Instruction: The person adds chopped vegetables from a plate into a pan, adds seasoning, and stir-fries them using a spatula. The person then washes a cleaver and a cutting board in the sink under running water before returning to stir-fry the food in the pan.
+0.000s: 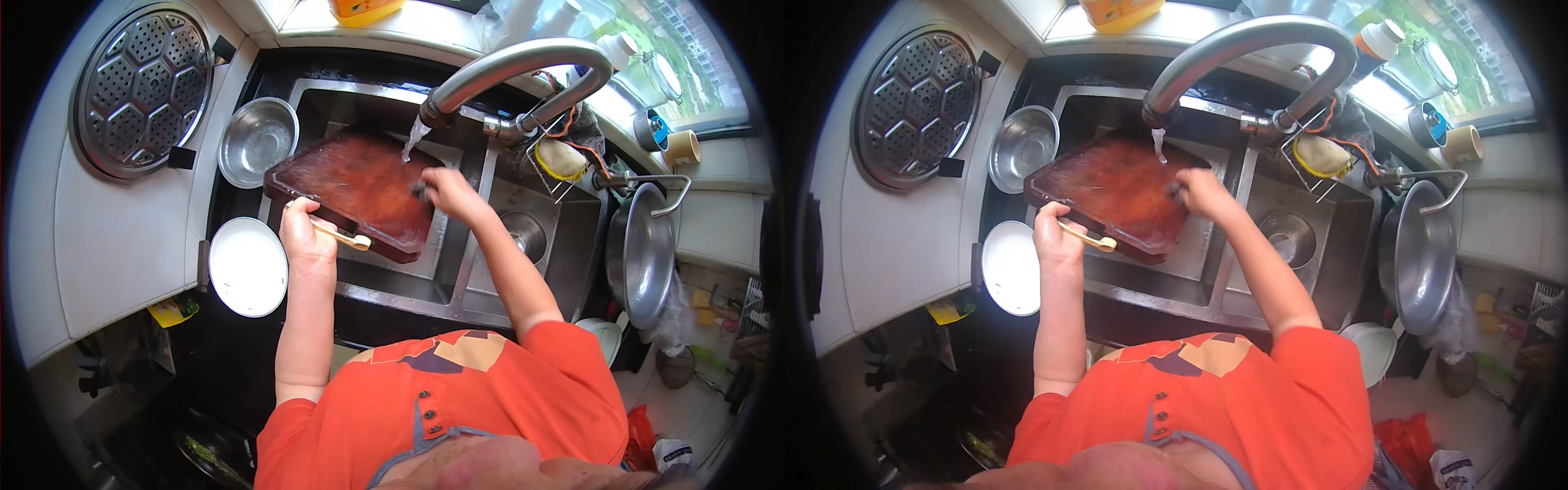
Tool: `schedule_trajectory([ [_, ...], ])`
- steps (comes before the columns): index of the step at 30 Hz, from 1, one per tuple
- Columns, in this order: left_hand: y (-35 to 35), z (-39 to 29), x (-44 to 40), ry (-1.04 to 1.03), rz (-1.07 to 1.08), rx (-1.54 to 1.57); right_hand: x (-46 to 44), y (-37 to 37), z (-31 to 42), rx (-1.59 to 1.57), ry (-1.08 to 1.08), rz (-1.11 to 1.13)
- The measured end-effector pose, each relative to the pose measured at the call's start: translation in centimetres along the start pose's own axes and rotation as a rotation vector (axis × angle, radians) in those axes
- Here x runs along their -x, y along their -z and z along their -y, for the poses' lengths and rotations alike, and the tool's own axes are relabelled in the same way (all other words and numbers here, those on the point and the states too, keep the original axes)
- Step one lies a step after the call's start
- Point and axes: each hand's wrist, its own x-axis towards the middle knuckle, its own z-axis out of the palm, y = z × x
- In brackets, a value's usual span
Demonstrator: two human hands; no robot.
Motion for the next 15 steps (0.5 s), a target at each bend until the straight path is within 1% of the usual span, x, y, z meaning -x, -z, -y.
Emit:
schedule_trajectory([
  [2,-0.3,-0.1,0.6,-0.015,0.004,0.013,4.9,2.4,5.2,-0.167,0.169,-0.049],
  [4,-1.2,-0.6,1.4,0.009,-0.142,-0.073,5.7,2.2,5.8,-0.196,0.160,-0.054],
  [5,-0.9,-0.4,1.4,0.009,-0.029,-0.012,5.9,2.2,6.0,-0.209,0.164,-0.073],
  [6,-1.0,-0.3,1.4,0.008,-0.022,-0.014,4.4,0.3,3.8,-0.098,0.173,-0.191],
  [8,-1.0,-0.5,1.8,0.026,-0.068,0.000,0.0,-3.5,-1.7,0.026,-0.039,-0.259],
  [9,-0.9,-0.4,1.7,0.020,-0.055,0.001,-0.5,-3.3,-1.7,0.028,-0.033,-0.272],
  [11,-0.4,-0.5,1.1,0.027,-0.063,0.001,-1.7,-3.3,-1.3,-0.066,-0.101,-0.218],
  [13,-0.2,-0.5,1.0,0.038,-0.043,0.019,2.4,-0.9,5.2,-0.143,0.123,-0.178],
  [14,0.0,-0.3,1.0,0.048,-0.029,0.037,5.1,0.1,8.2,-0.140,0.180,-0.202],
  [15,0.0,-0.2,1.0,0.025,-0.010,0.058,7.4,1.0,10.5,-0.204,0.190,-0.217],
])
